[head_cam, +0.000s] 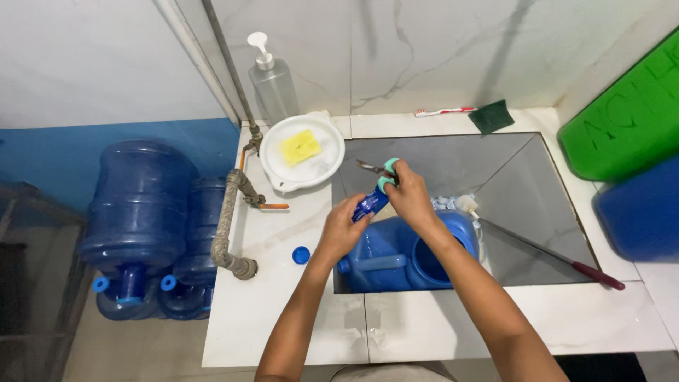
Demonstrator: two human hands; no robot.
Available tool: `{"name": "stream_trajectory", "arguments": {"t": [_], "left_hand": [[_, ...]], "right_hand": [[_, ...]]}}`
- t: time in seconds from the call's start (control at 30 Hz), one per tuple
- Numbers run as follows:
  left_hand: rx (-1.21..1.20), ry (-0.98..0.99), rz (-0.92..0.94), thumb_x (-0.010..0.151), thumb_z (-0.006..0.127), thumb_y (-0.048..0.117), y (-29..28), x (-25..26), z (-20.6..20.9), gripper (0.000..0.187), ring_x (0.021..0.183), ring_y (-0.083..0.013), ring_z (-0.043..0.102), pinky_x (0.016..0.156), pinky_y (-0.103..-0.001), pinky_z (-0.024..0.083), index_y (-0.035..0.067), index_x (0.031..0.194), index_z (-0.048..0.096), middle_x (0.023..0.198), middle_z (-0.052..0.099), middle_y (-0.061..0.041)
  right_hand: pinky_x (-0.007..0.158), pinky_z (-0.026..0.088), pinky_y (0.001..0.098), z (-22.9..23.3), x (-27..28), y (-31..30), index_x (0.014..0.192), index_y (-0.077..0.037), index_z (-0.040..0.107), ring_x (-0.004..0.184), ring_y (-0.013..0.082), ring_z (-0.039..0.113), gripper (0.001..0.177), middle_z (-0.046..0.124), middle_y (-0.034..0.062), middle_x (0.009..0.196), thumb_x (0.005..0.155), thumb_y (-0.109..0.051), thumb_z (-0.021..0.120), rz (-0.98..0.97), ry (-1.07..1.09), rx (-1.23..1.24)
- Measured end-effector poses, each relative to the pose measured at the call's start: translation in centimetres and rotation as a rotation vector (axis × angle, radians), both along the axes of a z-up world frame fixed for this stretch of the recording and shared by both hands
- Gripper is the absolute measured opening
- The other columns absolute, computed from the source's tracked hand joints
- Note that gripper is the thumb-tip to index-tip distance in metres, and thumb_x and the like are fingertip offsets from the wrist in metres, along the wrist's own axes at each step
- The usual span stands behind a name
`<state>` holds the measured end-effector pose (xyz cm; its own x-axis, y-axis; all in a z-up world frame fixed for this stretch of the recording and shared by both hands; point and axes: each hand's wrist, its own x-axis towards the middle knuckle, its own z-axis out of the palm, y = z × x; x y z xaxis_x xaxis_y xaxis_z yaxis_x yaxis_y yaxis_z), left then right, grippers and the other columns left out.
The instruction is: The person cleans a large blue plastic container in a sink. They use scissors to cut the container's cap, then scrub the exterior and interior with a sponge and a toothbrush. The person rinses the container with water from the tap and uses a long metal rod to clean the inside. Finally, they rinse the cap and place it back on the container.
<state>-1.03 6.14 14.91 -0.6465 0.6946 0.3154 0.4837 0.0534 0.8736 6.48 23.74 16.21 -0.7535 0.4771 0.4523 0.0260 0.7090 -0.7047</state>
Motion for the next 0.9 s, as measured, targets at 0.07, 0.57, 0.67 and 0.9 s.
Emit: {"name": "stream_trajectory", "arguments": {"t": [0.07, 0.57, 0.67, 0.9], "left_hand": [[-0.002, -0.085, -0.059, 0.088, 0.074, 0.014, -0.1, -0.3, -0.6, 0.035, 0.079, -0.0231, 0.066, 0.068, -0.035, 0.054, 0.002, 0.120, 0.066, 0.098, 0.068, -0.012], [0.527, -0.556, -0.009, 0.091, 0.066, -0.003, -1.3, -4.0, -4.8, 0.045, 0.121, -0.0173, 0.059, 0.107, -0.034, 0.047, -0.001, 0.132, 0.048, 0.129, 0.061, -0.013], [0.607, -0.722, -0.023, 0.092, 0.065, -0.004, -1.2, -3.4, -3.3, 0.045, 0.122, -0.0185, 0.059, 0.109, -0.036, 0.047, 0.001, 0.133, 0.048, 0.132, 0.061, -0.013], [0.773, -0.994, -0.085, 0.093, 0.065, 0.006, -0.1, -2.3, -1.3, 0.053, 0.124, -0.0237, 0.059, 0.106, -0.044, 0.051, 0.006, 0.142, 0.046, 0.134, 0.061, -0.012]], "right_hand": [[0.074, 0.055, 0.0439, -1.6, -0.4, 1.1, 0.110, 0.000, 0.056, 0.085, 0.0390, 0.072, 0.026, 0.070, 0.0206, 0.092, 0.088, -0.003, 0.069, -0.052, 0.014, -0.083], [0.077, 0.053, 0.0527, -14.9, 6.2, 27.4, 0.105, 0.005, 0.065, 0.089, 0.0464, 0.069, 0.029, 0.071, 0.0267, 0.095, 0.093, -0.020, 0.074, -0.728, -0.075, 0.084], [0.076, 0.056, 0.0506, -12.2, 7.1, 26.2, 0.104, 0.006, 0.066, 0.083, 0.0448, 0.071, 0.032, 0.071, 0.0269, 0.086, 0.096, -0.024, 0.072, -0.607, -0.303, 0.105], [0.076, 0.058, 0.0346, -4.9, 2.5, 18.9, 0.124, -0.004, 0.061, 0.078, 0.0202, 0.070, 0.039, 0.075, 0.0111, 0.105, 0.098, -0.032, 0.055, 0.242, -0.396, -0.845]]}}
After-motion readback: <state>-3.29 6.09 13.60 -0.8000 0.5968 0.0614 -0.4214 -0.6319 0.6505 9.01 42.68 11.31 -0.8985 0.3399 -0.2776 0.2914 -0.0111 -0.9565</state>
